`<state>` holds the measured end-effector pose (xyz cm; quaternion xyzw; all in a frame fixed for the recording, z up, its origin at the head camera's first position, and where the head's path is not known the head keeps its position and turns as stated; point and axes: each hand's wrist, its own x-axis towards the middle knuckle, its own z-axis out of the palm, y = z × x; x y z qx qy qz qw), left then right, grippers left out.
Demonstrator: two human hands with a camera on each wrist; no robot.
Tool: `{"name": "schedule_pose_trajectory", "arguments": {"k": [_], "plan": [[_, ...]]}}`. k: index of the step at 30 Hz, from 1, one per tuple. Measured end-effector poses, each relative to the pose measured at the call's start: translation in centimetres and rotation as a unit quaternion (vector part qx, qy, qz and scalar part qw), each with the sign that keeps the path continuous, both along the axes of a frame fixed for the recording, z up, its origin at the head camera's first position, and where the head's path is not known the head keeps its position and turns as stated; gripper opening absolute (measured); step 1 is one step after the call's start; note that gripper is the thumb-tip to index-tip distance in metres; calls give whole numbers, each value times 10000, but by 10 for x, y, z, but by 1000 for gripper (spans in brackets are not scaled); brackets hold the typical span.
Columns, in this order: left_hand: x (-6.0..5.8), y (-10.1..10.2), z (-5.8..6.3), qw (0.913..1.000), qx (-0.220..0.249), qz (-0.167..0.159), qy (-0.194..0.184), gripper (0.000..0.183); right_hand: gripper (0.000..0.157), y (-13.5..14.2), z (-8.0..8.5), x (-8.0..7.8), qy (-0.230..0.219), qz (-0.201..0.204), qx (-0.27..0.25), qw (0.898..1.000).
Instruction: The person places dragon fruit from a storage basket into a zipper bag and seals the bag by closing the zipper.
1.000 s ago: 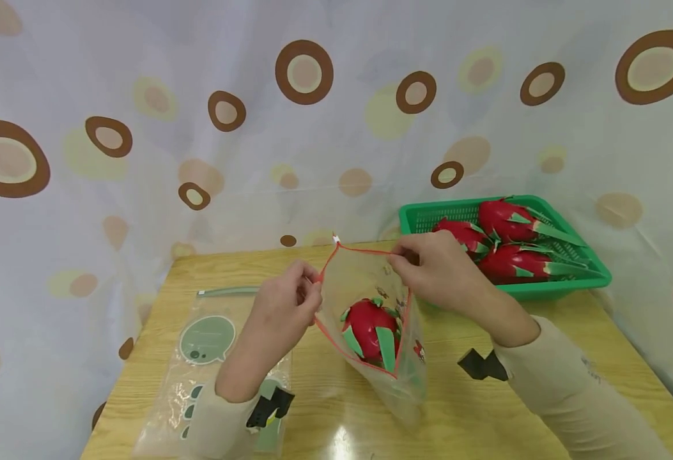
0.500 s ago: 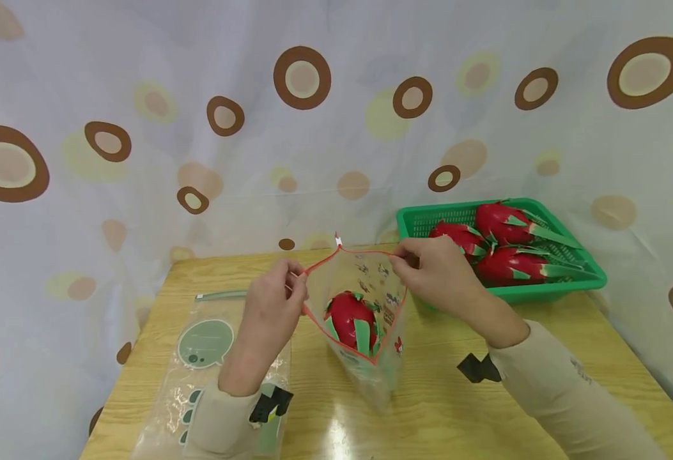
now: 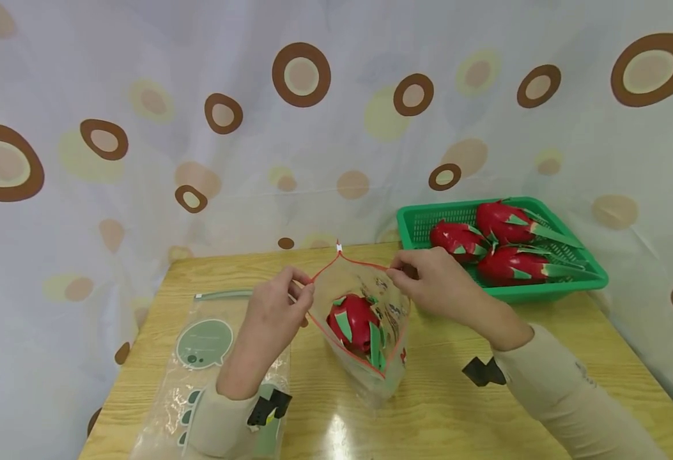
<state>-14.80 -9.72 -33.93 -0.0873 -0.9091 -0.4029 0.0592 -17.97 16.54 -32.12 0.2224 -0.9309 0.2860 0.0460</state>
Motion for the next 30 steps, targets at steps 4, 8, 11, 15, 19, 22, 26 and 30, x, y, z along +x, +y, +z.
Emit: {"name": "schedule_pose_trajectory", "arguments": {"k": [4,8,11,15,19,22,26,30], "plan": [[2,2,0,10000,38,-23,-32,13,21,14,2,-5,-119,-134,-71,9998],[3,2,0,10000,65,-44,-24,13,28,38,3,-14,198,-395,54,9990],[3,2,-1,9999,110,-83,-24,13,24,59,0,-22,394,-630,315,9967],[4,2,-1,9998,142,-140,-33,15,17,89,-5,-34,297,-911,679,9931],[5,2,-1,9997,159,-158,-41,16,18,119,-13,-47,166,-1152,1076,9874],[6,1,-1,9997,177,-156,-59,15,21,141,-21,-56,-2,-1228,1366,9830],[7,2,-1,9997,181,-169,-56,15,21,164,-35,-65,-406,-1218,1696,9771],[7,3,-2,9996,206,-202,-32,15,26,181,-48,-68,-820,-1218,2039,9679]]}}
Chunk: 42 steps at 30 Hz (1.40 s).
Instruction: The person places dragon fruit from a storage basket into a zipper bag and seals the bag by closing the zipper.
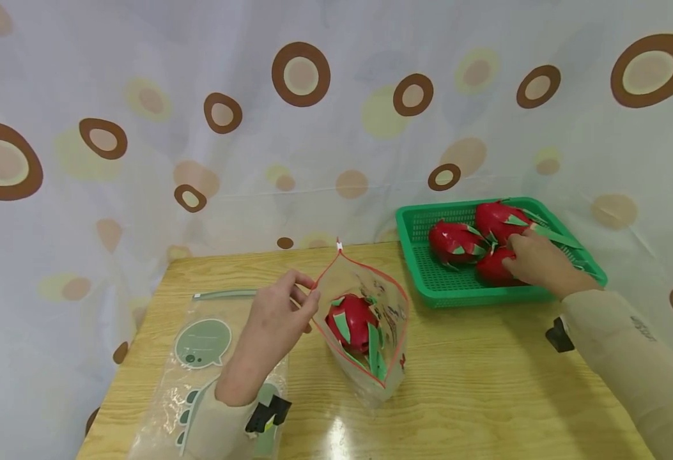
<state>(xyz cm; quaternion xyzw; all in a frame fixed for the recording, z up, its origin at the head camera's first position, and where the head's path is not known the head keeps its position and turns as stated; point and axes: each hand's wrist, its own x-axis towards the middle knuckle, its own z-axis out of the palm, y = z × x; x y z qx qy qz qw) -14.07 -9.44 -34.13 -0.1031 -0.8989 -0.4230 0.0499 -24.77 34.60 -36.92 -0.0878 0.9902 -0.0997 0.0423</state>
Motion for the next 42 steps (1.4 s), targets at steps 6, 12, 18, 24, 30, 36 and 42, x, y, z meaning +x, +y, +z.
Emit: {"name": "schedule_pose_trajectory", "arguments": {"k": [6,12,18,24,30,36,42], "plan": [[-1,0,-1,9999,66,84,-88,14,58,12,-14,-4,-380,-197,189,9989],[-1,-1,-3,9997,127,150,-148,16,71,20,-27,-12,-594,-218,354,9974],[0,0,-5,9998,118,111,-122,17,80,28,-34,-16,-781,-303,309,9960],[0,1,-5,9997,137,132,-171,17,88,31,-40,-21,-960,-334,315,9943],[0,2,-6,9997,99,135,-180,19,93,34,-45,-24,-1020,-367,366,9934],[0,3,-6,9998,74,125,-170,19,91,36,-48,-25,-881,-251,346,9952],[-1,5,-6,9998,20,144,-97,19,88,43,-51,-29,-700,3,330,9970]]}}
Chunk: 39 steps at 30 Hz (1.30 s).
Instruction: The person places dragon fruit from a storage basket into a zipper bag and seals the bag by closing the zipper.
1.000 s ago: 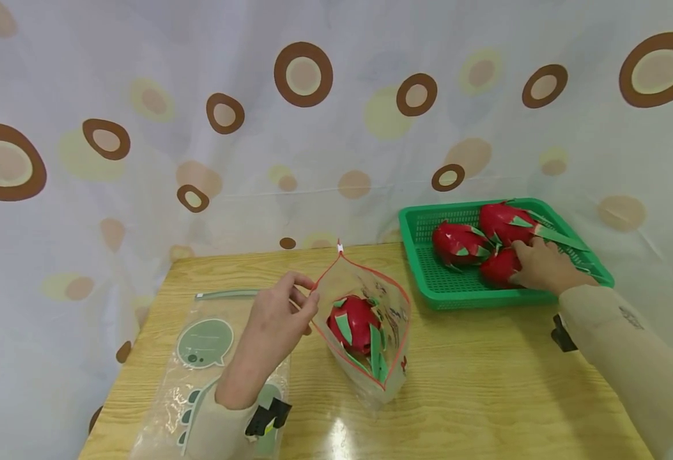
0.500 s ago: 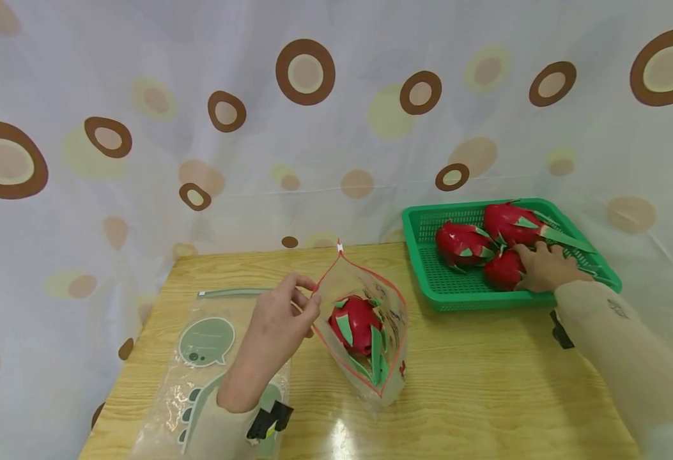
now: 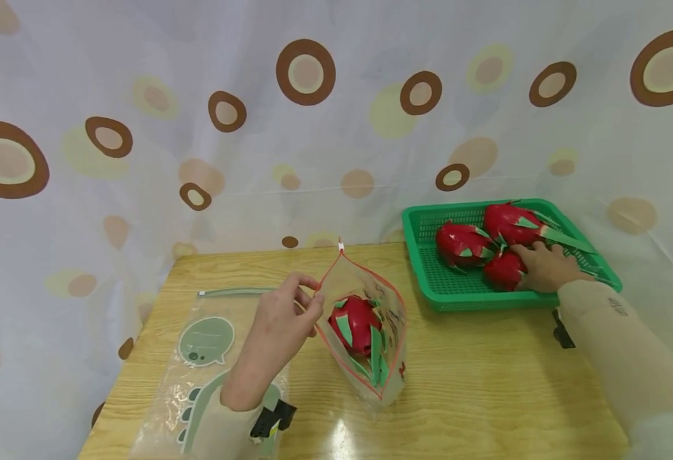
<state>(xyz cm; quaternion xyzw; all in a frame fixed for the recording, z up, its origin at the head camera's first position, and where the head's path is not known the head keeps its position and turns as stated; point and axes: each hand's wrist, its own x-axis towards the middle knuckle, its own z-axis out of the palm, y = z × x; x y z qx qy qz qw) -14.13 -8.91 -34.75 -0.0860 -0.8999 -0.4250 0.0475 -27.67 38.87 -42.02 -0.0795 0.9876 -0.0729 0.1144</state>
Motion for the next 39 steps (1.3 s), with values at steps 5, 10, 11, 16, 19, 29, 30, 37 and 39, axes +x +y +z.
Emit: {"name": "schedule_pose_trajectory", "arguments": {"k": [5,10,11,16,19,29,30,37,39], "plan": [[0,0,-1,10000,21,-12,30,19,88,2,3,0,172,203,81,9996],[0,-1,-1,10000,63,12,36,18,89,1,7,-2,247,333,92,9991],[0,-1,-1,10000,67,6,43,18,90,1,8,-2,248,348,90,9990],[1,-1,-2,9999,91,-44,54,18,90,-2,14,-3,249,342,67,9991],[1,-2,-2,9999,108,-45,52,17,91,-6,20,-3,339,389,34,9987],[2,-2,-3,9999,130,-58,78,18,92,-14,31,0,618,587,77,9963],[2,-3,-3,9998,142,-62,83,18,92,-15,31,0,669,603,96,9959],[2,-4,-3,9996,225,-83,116,18,94,-28,41,8,943,540,25,9941],[2,-3,-3,9996,244,-82,107,18,95,-32,44,11,1057,568,-23,9928]]}}
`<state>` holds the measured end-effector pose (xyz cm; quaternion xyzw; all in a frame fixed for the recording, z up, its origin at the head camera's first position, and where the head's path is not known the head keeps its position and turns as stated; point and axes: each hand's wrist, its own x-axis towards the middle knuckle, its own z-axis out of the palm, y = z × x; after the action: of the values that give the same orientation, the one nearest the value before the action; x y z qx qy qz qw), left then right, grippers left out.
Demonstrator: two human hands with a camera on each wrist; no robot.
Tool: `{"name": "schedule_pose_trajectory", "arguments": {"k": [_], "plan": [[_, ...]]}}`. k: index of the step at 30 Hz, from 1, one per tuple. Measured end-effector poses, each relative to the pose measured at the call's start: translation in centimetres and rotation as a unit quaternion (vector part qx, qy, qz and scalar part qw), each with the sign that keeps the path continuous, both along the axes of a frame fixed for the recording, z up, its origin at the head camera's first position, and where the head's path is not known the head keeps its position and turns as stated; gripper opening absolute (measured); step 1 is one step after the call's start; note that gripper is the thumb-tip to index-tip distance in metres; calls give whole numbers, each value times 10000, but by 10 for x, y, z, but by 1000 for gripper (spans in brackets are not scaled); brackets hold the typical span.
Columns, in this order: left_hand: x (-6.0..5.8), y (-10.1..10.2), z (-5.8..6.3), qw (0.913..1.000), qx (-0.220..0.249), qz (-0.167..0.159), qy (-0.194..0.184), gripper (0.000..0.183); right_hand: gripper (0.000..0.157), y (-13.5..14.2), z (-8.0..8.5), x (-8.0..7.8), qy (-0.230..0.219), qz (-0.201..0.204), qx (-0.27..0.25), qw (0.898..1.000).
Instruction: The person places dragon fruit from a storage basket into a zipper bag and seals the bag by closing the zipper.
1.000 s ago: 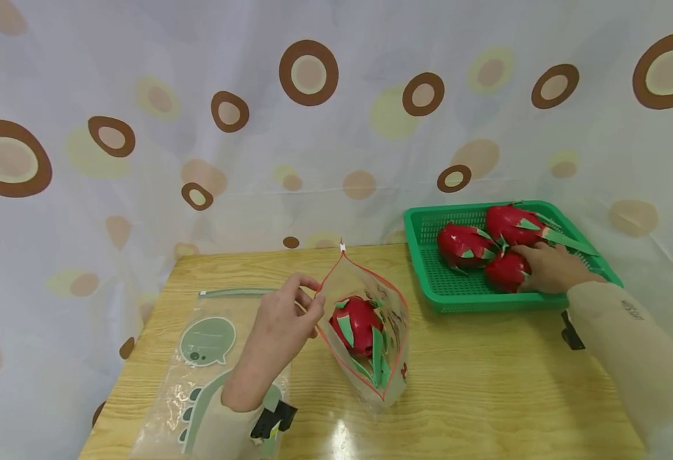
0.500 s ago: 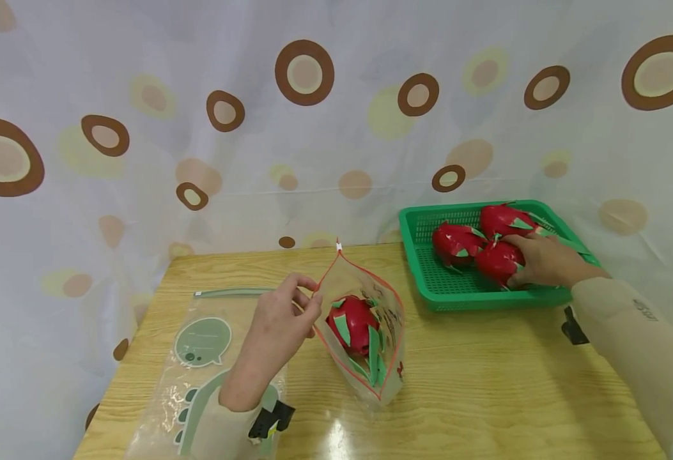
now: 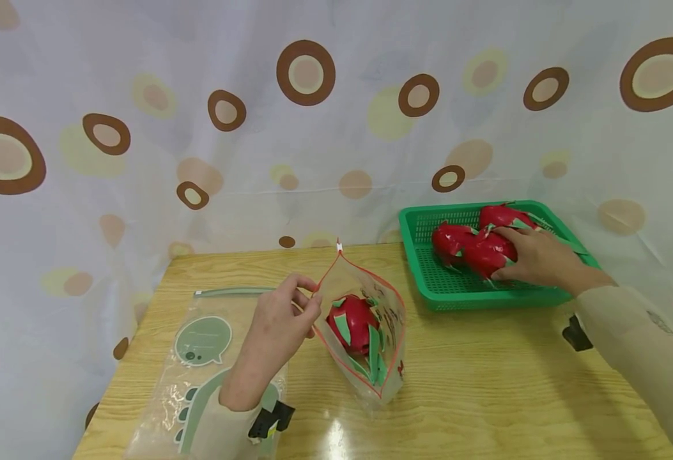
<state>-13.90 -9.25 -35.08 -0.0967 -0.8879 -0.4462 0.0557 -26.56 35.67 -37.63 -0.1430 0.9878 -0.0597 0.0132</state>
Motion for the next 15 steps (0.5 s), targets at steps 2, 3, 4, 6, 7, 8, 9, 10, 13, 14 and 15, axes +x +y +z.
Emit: {"name": "schedule_pose_trajectory", "arguments": {"k": [2,3,4,6,7,8,9,10,13,14,15], "plan": [[0,0,0,10000,18,1,-17,19,97,-4,3,3,94,34,-50,9999],[0,0,0,10000,34,2,-28,19,97,-6,4,5,139,47,-79,9999],[0,0,-1,10000,45,8,-42,19,98,-8,6,7,173,63,-104,9998],[0,0,-1,9999,76,17,-79,19,98,-13,9,10,254,86,-170,9995],[0,1,-1,9999,88,23,-92,19,98,-15,11,12,294,91,-212,9993],[0,1,-1,9999,97,27,-104,20,98,-17,12,13,341,91,-258,9990],[0,1,-2,9999,101,31,-113,20,97,-19,14,15,396,87,-306,9987],[1,1,-2,9999,100,31,-120,20,98,-21,17,17,414,66,-362,9985],[0,1,-2,9999,93,30,-134,20,97,-28,24,24,518,-7,-561,9971],[0,1,-2,9999,88,26,-128,21,97,-31,27,26,567,-16,-624,9964],[0,1,-2,9999,79,24,-117,21,97,-33,30,28,599,-26,-685,9958]]}}
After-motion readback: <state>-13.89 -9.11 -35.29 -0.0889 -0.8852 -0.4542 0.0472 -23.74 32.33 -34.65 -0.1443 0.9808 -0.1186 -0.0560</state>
